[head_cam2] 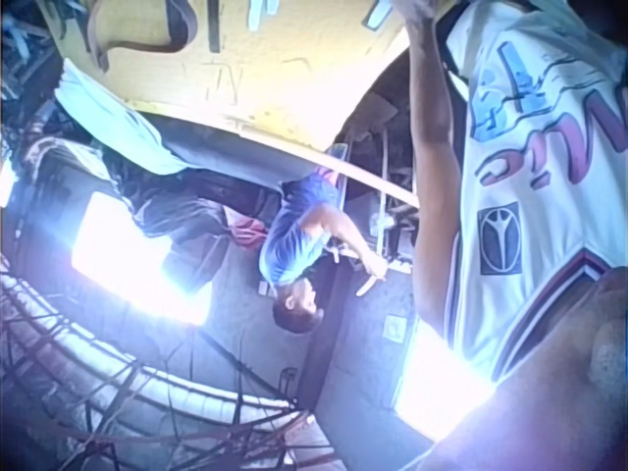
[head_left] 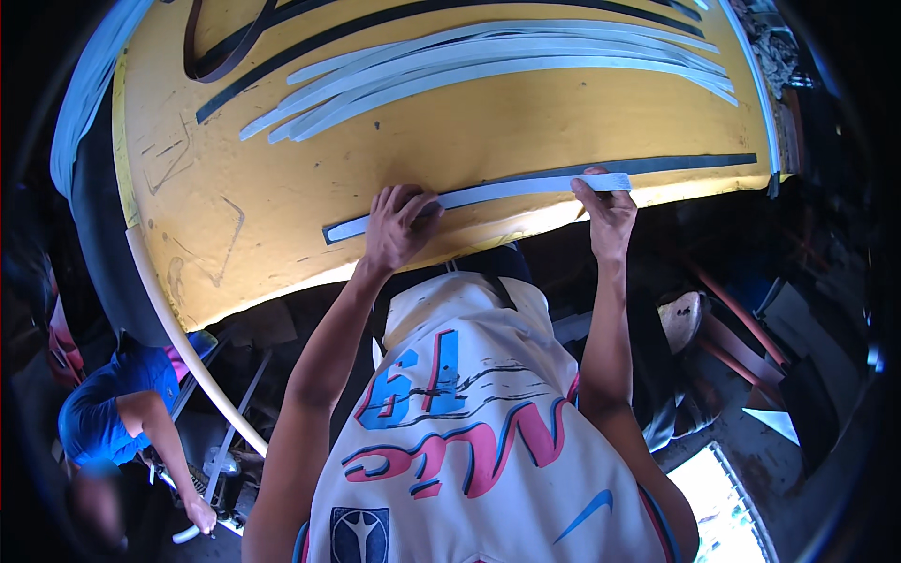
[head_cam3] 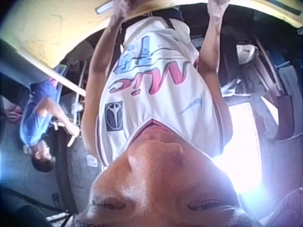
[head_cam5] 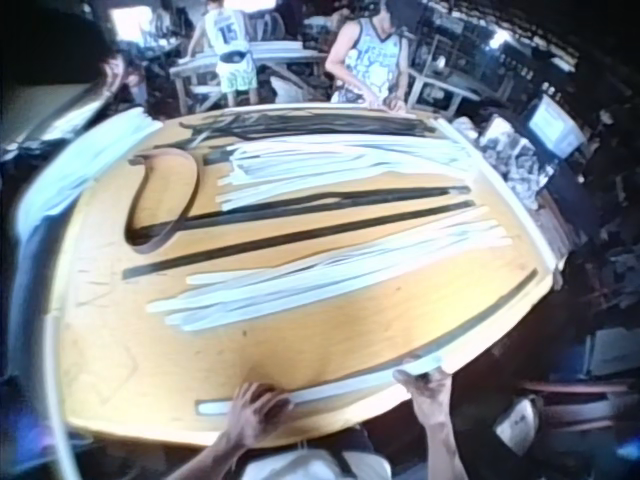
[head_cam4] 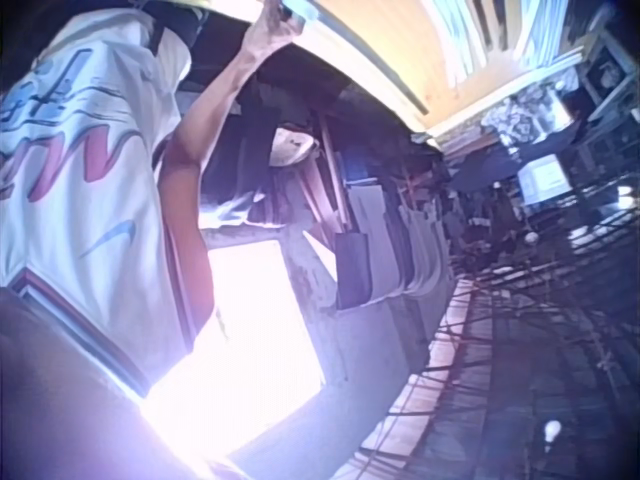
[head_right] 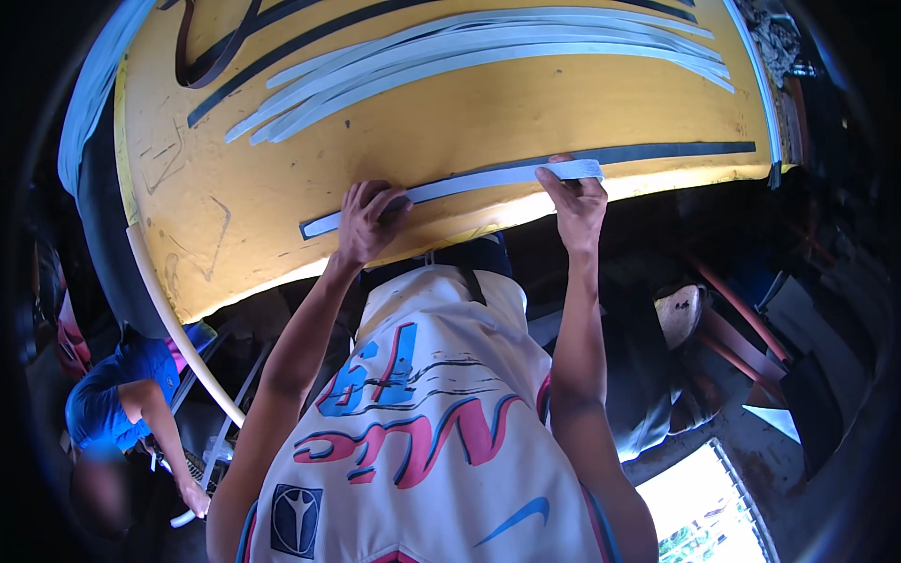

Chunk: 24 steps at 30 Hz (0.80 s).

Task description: The recorder is arranging and sorting white and black leather or fabric straps on a large yellow table.

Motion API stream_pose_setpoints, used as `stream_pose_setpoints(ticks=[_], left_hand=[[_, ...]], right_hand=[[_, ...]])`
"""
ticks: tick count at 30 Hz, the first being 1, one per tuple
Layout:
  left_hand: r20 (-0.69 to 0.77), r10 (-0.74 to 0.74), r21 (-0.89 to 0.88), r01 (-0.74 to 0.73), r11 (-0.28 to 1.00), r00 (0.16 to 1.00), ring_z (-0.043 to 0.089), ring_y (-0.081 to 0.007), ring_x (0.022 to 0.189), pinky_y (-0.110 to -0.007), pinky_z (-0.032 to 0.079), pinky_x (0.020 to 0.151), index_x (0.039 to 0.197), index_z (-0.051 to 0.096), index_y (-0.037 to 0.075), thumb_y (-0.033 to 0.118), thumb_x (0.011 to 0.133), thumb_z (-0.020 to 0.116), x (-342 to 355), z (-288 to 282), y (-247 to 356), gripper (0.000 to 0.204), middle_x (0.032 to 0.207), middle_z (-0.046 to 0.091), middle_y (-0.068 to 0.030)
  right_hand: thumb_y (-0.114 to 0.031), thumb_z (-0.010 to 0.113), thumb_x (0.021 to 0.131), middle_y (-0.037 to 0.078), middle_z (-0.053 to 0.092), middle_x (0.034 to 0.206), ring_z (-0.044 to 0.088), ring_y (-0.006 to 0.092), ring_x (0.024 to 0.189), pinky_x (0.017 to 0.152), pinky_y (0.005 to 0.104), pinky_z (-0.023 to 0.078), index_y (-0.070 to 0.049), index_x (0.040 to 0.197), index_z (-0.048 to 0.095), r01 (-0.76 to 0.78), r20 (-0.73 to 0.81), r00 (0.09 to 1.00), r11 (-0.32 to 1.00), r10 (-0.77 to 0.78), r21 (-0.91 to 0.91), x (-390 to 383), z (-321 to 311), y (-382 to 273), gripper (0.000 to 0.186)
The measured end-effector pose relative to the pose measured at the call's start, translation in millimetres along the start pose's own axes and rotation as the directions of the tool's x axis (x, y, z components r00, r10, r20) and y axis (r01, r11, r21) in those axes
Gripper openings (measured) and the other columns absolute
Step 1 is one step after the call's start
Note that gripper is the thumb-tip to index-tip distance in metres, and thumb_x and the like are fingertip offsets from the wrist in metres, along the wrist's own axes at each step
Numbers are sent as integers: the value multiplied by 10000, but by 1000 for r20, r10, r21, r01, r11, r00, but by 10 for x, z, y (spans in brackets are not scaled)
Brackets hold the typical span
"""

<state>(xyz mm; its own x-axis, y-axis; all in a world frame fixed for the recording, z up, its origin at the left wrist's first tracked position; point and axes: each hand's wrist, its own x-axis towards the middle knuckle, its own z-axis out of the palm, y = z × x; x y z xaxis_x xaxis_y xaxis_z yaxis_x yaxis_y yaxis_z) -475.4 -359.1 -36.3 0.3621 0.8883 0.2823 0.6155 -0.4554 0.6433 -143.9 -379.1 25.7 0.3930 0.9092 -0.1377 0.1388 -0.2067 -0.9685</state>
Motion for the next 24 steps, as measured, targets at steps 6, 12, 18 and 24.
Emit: stream_pose_setpoints(ticks=[6,12,18,24], left_hand=[[5,-2,12,2,1000,1000,613,-290,934,-418,484,821,1055,704,143,159,773,817,34,-2,30,305,993,645,-76],[24,-18,31,17,999,1000,590,-288,935,-412,454,803,1049,695,158,207,800,784,18,26,21,269,1022,630,-68],[83,-73,90,66,994,994,575,-283,953,-413,438,832,1073,692,154,196,807,765,60,19,131,279,1053,624,-65],[89,-105,57,100,993,990,586,-296,994,-415,443,872,1109,695,122,200,820,759,221,237,328,306,1065,641,-88]], right_hand=[[34,784,854,-17,666,901,545,32,738,604,198,421,-16,1055,698,46,4,999,996,-47,73,-5,39,37,224],[48,787,845,22,686,967,615,72,836,689,221,487,-1,1059,694,74,27,997,987,-79,142,27,7,195,238],[31,797,840,61,704,1041,669,114,916,749,238,544,14,1067,694,43,-8,999,996,-43,77,21,-51,266,249],[11,813,833,61,715,1055,672,107,889,742,246,536,4,1081,706,60,-37,998,996,-58,62,39,-46,348,271]])
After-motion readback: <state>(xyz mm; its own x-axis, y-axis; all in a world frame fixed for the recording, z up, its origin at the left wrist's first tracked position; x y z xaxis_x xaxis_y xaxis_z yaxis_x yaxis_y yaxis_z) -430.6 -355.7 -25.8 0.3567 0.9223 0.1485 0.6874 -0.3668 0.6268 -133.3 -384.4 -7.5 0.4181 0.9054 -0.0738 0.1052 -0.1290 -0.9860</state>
